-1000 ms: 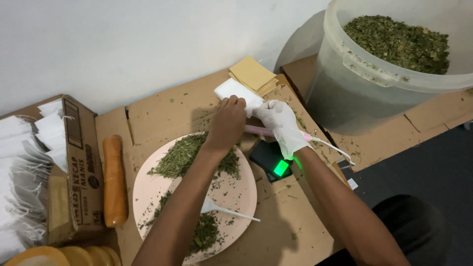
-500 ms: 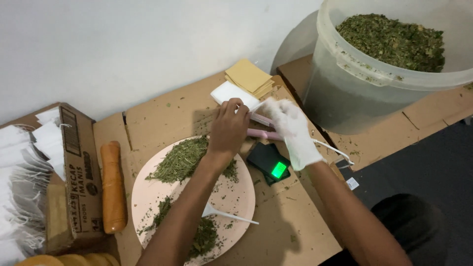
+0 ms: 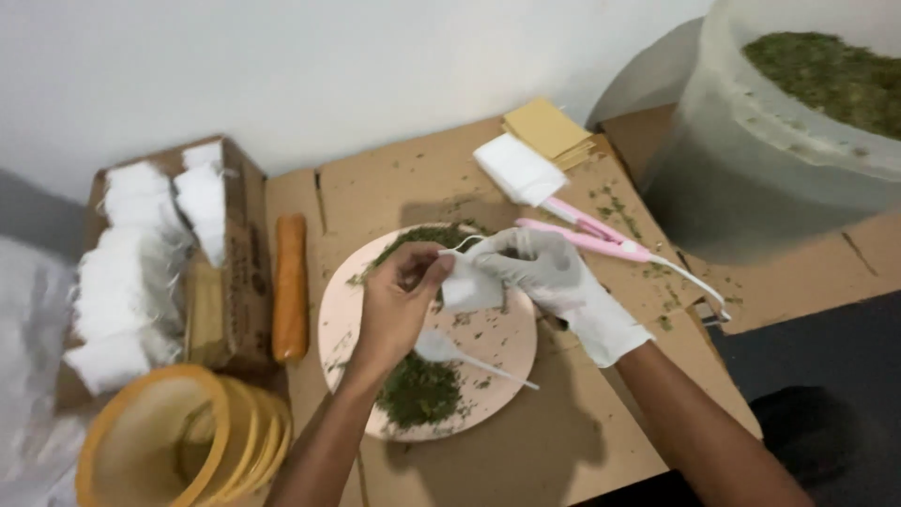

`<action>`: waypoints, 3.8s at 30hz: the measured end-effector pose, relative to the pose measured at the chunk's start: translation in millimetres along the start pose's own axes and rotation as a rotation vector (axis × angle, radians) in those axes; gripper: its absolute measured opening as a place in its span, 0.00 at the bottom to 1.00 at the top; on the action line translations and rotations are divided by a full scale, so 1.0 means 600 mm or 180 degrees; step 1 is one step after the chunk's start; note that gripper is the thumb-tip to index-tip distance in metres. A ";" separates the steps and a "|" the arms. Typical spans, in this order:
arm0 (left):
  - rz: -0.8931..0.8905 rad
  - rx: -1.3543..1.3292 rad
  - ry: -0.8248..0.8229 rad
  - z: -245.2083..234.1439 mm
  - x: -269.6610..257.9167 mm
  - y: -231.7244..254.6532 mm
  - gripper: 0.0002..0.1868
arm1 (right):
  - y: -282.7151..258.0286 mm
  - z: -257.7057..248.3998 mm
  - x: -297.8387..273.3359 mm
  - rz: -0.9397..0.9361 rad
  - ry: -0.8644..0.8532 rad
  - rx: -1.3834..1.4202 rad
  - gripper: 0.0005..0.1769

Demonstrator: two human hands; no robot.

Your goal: Filling small filter bags with dried tea leaves using a spoon and weighing them on a digital scale.

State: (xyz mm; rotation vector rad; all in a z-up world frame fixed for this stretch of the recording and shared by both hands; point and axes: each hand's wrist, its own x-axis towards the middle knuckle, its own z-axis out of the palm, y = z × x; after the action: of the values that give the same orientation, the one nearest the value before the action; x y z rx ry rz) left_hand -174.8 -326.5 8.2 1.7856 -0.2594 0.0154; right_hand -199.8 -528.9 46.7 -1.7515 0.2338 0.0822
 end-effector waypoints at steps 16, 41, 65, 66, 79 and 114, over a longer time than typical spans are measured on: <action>0.0778 0.0438 0.0221 -0.080 -0.061 -0.048 0.06 | 0.051 0.075 -0.033 -0.0671 -0.0076 -0.0197 0.15; 0.0418 0.0086 -0.0229 -0.068 -0.073 -0.048 0.05 | 0.054 0.073 -0.039 -0.1294 -0.0244 0.0632 0.05; 0.0589 0.0193 -0.0060 -0.073 -0.071 -0.043 0.16 | 0.049 0.069 -0.043 -0.1347 -0.0818 0.0524 0.09; 0.0609 0.0212 -0.0076 -0.075 -0.071 -0.043 0.18 | 0.054 0.067 -0.043 -0.1345 -0.0940 0.0523 0.10; 0.1664 0.1607 0.0733 -0.070 -0.072 -0.045 0.12 | 0.108 0.050 -0.018 -0.1399 -0.1135 0.0471 0.15; 0.1028 0.0241 -0.0138 -0.065 -0.065 -0.088 0.04 | -0.018 0.064 -0.056 0.0579 -0.1280 0.0154 0.28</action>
State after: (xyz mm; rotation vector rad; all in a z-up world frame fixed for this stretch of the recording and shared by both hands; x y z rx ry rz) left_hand -198.3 -271.8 -39.2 1.8033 -0.5828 0.2192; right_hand -227.7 -485.4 55.6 -1.6233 0.0983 0.5501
